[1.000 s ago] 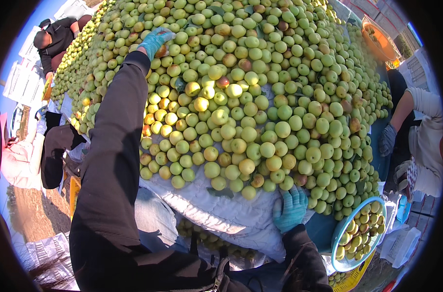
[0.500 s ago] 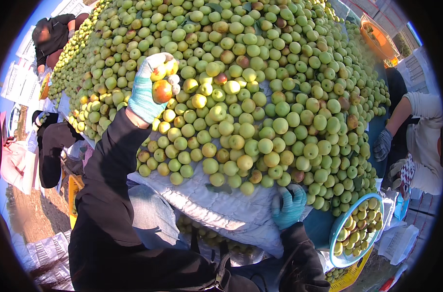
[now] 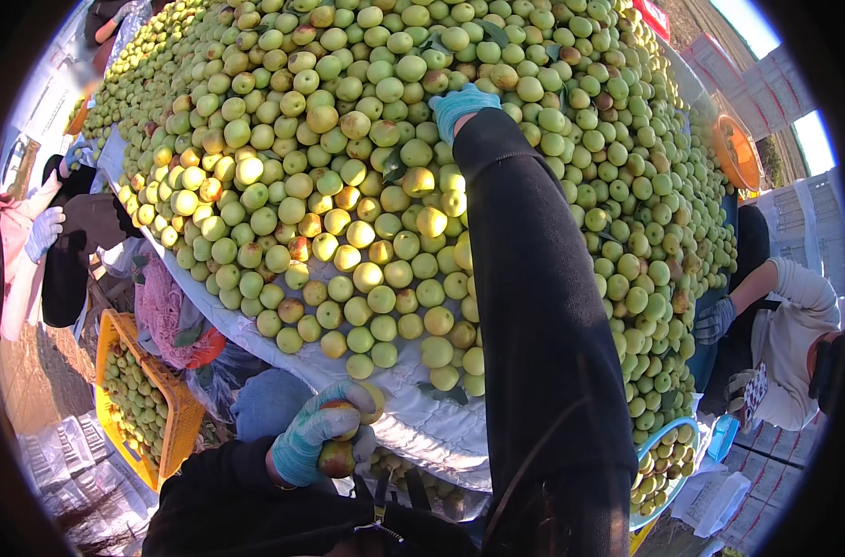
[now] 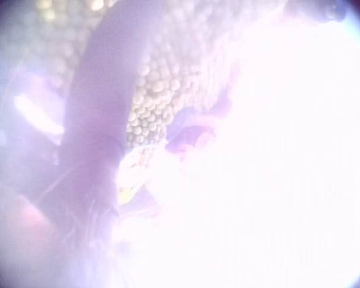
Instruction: The person sits on the ground and sorts green plums by hand, picking them from a large pile on a white tarp and placing them into a white sack. The person wears gloves and handles the plums one by one or in small handfuls.
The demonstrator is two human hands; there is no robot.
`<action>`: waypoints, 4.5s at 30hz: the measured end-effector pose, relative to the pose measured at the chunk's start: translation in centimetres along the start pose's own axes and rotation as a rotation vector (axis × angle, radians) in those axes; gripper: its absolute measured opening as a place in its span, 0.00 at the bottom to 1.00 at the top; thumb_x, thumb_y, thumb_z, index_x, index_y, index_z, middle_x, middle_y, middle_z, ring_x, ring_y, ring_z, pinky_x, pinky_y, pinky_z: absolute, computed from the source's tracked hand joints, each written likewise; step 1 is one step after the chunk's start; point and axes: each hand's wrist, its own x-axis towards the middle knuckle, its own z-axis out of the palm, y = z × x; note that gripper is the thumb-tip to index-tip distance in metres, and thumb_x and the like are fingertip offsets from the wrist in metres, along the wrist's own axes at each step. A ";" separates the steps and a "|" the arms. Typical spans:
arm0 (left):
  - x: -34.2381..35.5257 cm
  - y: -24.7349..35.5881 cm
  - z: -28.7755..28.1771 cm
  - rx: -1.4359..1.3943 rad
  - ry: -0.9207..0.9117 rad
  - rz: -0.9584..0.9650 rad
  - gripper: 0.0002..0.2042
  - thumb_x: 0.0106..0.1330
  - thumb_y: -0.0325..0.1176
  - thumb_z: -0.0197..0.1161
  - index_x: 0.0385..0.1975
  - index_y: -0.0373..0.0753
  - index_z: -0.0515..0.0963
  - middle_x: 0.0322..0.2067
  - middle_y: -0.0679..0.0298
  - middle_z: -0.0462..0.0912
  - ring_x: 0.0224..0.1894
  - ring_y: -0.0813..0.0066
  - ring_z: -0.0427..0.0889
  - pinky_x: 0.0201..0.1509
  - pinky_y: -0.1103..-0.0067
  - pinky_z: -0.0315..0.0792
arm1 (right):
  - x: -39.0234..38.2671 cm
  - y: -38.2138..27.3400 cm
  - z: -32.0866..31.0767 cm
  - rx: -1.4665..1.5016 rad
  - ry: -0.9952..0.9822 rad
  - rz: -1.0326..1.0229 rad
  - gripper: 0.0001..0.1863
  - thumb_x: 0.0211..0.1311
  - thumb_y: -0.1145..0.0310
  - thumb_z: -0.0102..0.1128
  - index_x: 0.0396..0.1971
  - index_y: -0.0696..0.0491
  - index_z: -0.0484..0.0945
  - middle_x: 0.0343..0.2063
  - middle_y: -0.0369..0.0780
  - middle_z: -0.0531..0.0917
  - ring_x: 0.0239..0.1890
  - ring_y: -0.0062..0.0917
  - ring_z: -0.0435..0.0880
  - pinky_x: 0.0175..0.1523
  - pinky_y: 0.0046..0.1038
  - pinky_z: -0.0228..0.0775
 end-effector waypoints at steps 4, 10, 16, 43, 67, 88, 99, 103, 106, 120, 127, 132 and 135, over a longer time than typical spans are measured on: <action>-0.3 -0.1 -0.6 0.011 -0.082 0.010 0.16 0.62 0.38 0.59 0.46 0.40 0.67 0.26 0.58 0.73 0.25 0.71 0.72 0.28 0.74 0.72 | 0.1 0.1 0.8 -0.149 -0.053 -0.058 0.35 0.53 0.57 0.65 0.63 0.40 0.63 0.55 0.42 0.73 0.57 0.39 0.72 0.57 0.40 0.70; -0.1 0.4 0.0 0.050 -0.148 -0.001 0.17 0.63 0.40 0.59 0.47 0.39 0.68 0.25 0.60 0.75 0.25 0.73 0.74 0.28 0.77 0.70 | -7.2 2.7 2.0 0.213 0.437 0.082 0.20 0.58 0.62 0.61 0.50 0.46 0.71 0.45 0.43 0.80 0.47 0.40 0.80 0.48 0.38 0.74; 1.4 -1.8 0.2 -0.028 -0.014 0.225 0.12 0.63 0.38 0.63 0.38 0.37 0.74 0.29 0.69 0.75 0.28 0.81 0.74 0.31 0.82 0.71 | -16.9 -7.0 -3.3 2.337 -0.234 -0.014 0.23 0.63 0.56 0.58 0.54 0.48 0.68 0.35 0.40 0.77 0.31 0.25 0.79 0.25 0.20 0.73; 2.8 -2.8 -1.3 0.469 0.067 0.598 0.22 0.50 0.22 0.66 0.47 0.37 0.72 0.43 0.59 0.71 0.39 0.68 0.76 0.41 0.78 0.73 | -8.4 -10.0 3.6 0.007 0.024 -0.111 0.23 0.54 0.64 0.63 0.53 0.37 0.74 0.54 0.38 0.71 0.55 0.40 0.73 0.51 0.40 0.74; 1.7 -1.3 2.9 -0.678 -0.560 -0.155 0.29 0.63 0.61 0.50 0.55 0.45 0.70 0.56 0.53 0.68 0.57 0.47 0.69 0.48 0.55 0.75 | -41.2 -8.9 5.2 3.260 0.084 0.356 0.26 0.67 0.52 0.48 0.62 0.46 0.64 0.57 0.44 0.72 0.40 0.31 0.79 0.24 0.20 0.70; -0.8 -16.9 13.6 0.057 -0.361 -0.173 0.32 0.59 0.68 0.51 0.48 0.44 0.68 0.41 0.62 0.74 0.43 0.66 0.77 0.28 0.78 0.78 | -60.5 -7.5 11.9 3.579 0.604 0.160 0.27 0.64 0.45 0.50 0.47 0.55 0.73 0.45 0.44 0.75 0.34 0.32 0.78 0.24 0.23 0.73; 8.3 -26.0 24.2 1.139 -0.457 0.312 0.23 0.53 0.39 0.74 0.45 0.38 0.72 0.35 0.67 0.74 0.26 0.83 0.75 0.27 0.85 0.75 | -68.0 -7.0 17.3 3.434 1.144 -0.053 0.21 0.68 0.47 0.46 0.46 0.49 0.69 0.31 0.37 0.72 0.24 0.22 0.69 0.24 0.23 0.65; 12.7 -31.2 29.5 1.147 -0.391 0.142 0.25 0.53 0.44 0.74 0.45 0.39 0.72 0.36 0.65 0.77 0.23 0.82 0.74 0.24 0.83 0.75 | -70.4 -6.7 18.5 3.457 1.287 -0.101 0.22 0.68 0.45 0.45 0.46 0.49 0.69 0.31 0.38 0.72 0.25 0.24 0.70 0.24 0.24 0.67; 13.2 -32.3 31.7 1.112 -0.420 0.211 0.25 0.60 0.51 0.65 0.52 0.45 0.69 0.44 0.64 0.73 0.35 0.76 0.78 0.29 0.79 0.79 | -71.1 -5.9 19.6 3.506 1.386 -0.349 0.24 0.67 0.45 0.46 0.46 0.52 0.70 0.36 0.41 0.74 0.32 0.30 0.75 0.29 0.28 0.73; 5.4 -38.8 25.1 1.177 -0.713 0.344 0.20 0.75 0.43 0.44 0.58 0.36 0.66 0.51 0.59 0.73 0.55 0.72 0.72 0.61 0.77 0.64 | -73.2 -4.3 22.8 3.264 2.008 -0.110 0.36 0.64 0.39 0.39 0.59 0.52 0.69 0.61 0.44 0.69 0.64 0.38 0.65 0.69 0.44 0.51; 3.0 -39.9 26.2 1.129 -0.709 0.255 0.23 0.76 0.45 0.39 0.60 0.33 0.64 0.56 0.57 0.70 0.59 0.70 0.68 0.64 0.76 0.60 | -74.6 -5.3 24.1 3.297 2.133 -0.505 0.34 0.60 0.33 0.39 0.54 0.43 0.73 0.61 0.43 0.67 0.64 0.46 0.63 0.67 0.54 0.50; 3.7 -35.5 25.5 1.091 -0.507 0.372 0.24 0.74 0.50 0.40 0.57 0.37 0.67 0.57 0.61 0.72 0.61 0.71 0.68 0.66 0.74 0.57 | -75.5 -6.2 25.7 3.347 2.190 -0.225 0.27 0.61 0.40 0.47 0.50 0.43 0.77 0.58 0.45 0.71 0.61 0.42 0.67 0.66 0.51 0.54; 6.8 -32.4 22.4 1.088 -0.379 0.489 0.24 0.75 0.48 0.38 0.54 0.35 0.70 0.54 0.59 0.73 0.58 0.70 0.70 0.63 0.74 0.62 | -76.7 -6.0 28.1 3.321 2.256 -0.199 0.27 0.60 0.41 0.50 0.49 0.45 0.77 0.55 0.45 0.73 0.60 0.41 0.69 0.66 0.50 0.56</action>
